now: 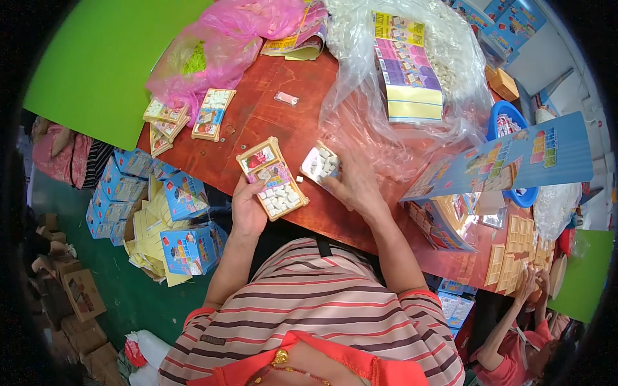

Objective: Packaging small stacks of items into paper sleeves and cardboard boxes.

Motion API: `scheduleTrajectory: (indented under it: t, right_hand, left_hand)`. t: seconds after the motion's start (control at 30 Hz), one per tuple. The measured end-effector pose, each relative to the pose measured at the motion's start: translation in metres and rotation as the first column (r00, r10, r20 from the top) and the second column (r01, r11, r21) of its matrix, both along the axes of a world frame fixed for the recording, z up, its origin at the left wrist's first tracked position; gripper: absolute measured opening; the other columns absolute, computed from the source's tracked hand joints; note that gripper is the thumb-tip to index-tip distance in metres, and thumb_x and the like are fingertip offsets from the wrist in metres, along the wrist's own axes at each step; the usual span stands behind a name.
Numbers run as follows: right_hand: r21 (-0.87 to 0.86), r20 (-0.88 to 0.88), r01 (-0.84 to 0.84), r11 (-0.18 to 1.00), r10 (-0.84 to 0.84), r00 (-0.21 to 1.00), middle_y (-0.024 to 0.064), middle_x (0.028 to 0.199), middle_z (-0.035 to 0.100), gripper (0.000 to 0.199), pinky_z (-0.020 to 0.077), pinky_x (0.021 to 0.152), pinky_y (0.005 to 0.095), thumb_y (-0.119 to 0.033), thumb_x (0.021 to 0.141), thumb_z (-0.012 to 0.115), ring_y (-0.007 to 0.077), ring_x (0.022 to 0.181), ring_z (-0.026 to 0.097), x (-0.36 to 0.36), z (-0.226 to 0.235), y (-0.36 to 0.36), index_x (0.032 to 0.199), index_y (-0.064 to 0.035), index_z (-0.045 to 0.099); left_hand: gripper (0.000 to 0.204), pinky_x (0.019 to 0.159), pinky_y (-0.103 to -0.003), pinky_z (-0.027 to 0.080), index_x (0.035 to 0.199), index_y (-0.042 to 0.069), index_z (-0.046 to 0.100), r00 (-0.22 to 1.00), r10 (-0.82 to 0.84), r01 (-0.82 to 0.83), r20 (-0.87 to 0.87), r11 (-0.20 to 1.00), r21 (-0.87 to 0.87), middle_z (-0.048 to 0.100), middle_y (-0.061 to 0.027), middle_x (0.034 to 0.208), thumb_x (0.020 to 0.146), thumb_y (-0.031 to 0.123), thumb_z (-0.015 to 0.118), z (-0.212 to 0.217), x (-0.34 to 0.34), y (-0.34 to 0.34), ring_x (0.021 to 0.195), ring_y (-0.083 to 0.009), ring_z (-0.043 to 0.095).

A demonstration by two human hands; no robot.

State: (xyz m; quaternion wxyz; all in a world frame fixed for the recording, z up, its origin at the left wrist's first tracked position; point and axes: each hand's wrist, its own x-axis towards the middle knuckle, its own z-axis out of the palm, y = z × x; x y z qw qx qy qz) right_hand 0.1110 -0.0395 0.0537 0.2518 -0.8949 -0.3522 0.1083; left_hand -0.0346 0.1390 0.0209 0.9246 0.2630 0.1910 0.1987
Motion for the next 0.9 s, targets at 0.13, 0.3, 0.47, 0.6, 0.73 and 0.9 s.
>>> scheduleTrajectory:
  t: [0.13, 0.3, 0.47, 0.6, 0.73, 0.9]
  right_hand:
    - [0.305, -0.506, 0.289, 0.907, -0.103, 0.856, 0.0125, 0.103, 0.063, 0.048, 0.0476, 0.085, 0.0335, -0.016, 0.077, 0.069, 0.0213, 0.097, 0.060, 0.005, -0.011, -0.006, 0.121, -0.0011, 0.055]
    - [0.549, -0.759, 0.468, 0.693, 0.179, 0.626, 0.0068, 0.106, 0.064, 0.043, 0.0485, 0.082, 0.0284, -0.011, 0.082, 0.067, 0.0130, 0.094, 0.060, -0.009, 0.011, 0.021, 0.121, -0.0012, 0.055]
    - [0.606, -0.636, 0.325, 0.726, 0.197, 0.746, 0.0046, 0.099, 0.062, 0.044, 0.0461, 0.078, 0.0261, -0.013, 0.082, 0.069, 0.0124, 0.087, 0.058, -0.023, -0.011, 0.053, 0.121, 0.0002, 0.054]
    - [0.510, -0.530, 0.189, 0.839, 0.133, 0.837, 0.0091, 0.108, 0.056, 0.042, 0.0423, 0.086, 0.0285, -0.016, 0.084, 0.066, 0.0155, 0.097, 0.053, -0.031, -0.013, 0.061, 0.121, 0.0005, 0.054]
    - [0.498, -0.224, 0.004, 0.867, 0.124, 0.967, 0.0154, 0.117, 0.049, 0.049, 0.0378, 0.094, 0.0353, -0.021, 0.084, 0.064, 0.0247, 0.108, 0.047, -0.039, -0.001, 0.067, 0.126, 0.0002, 0.051]
    - [0.491, -0.166, -0.105, 0.865, 0.212, 0.963, 0.0213, 0.119, 0.048, 0.062, 0.0349, 0.097, 0.0412, -0.025, 0.085, 0.062, 0.0345, 0.111, 0.045, -0.042, 0.005, 0.087, 0.137, 0.0018, 0.041]
  left_hand:
    - [0.050, 0.102, -0.043, 0.044, 0.133, -0.001, 0.038, 1.000, 0.006, -0.006, 0.000, 0.999, 0.035, 0.053, -0.0169, 0.126, 0.083, -0.004, 0.046, 0.001, 0.001, -0.005, 0.116, -0.0286, 0.056]
    - [0.045, 0.103, -0.041, 0.042, 0.133, 0.001, 0.038, 1.000, 0.025, -0.023, -0.008, 0.984, 0.175, 0.053, -0.0148, 0.128, 0.089, 0.000, 0.047, -0.004, 0.011, -0.013, 0.117, -0.0256, 0.054]
    - [0.037, 0.106, -0.038, 0.038, 0.135, 0.003, 0.036, 0.998, 0.019, -0.027, 0.061, 0.989, 0.146, 0.047, -0.0123, 0.134, 0.099, 0.012, 0.043, 0.007, 0.019, -0.028, 0.123, -0.0220, 0.048]
    - [0.038, 0.105, -0.038, 0.038, 0.137, 0.007, 0.033, 0.997, 0.023, -0.035, 0.071, 0.985, 0.168, 0.047, -0.0108, 0.133, 0.102, 0.020, 0.040, 0.002, 0.014, -0.026, 0.124, -0.0216, 0.047]
    - [0.045, 0.105, -0.039, 0.038, 0.141, 0.008, 0.029, 0.994, 0.027, -0.047, 0.110, 0.981, 0.189, 0.046, -0.0108, 0.134, 0.102, 0.026, 0.039, -0.003, 0.013, -0.024, 0.123, -0.0217, 0.047]
    - [0.055, 0.105, -0.039, 0.038, 0.143, 0.007, 0.026, 0.993, -0.009, -0.017, 0.116, 0.975, 0.221, 0.045, -0.0114, 0.135, 0.095, 0.021, 0.050, 0.001, 0.006, -0.012, 0.123, -0.0221, 0.048]
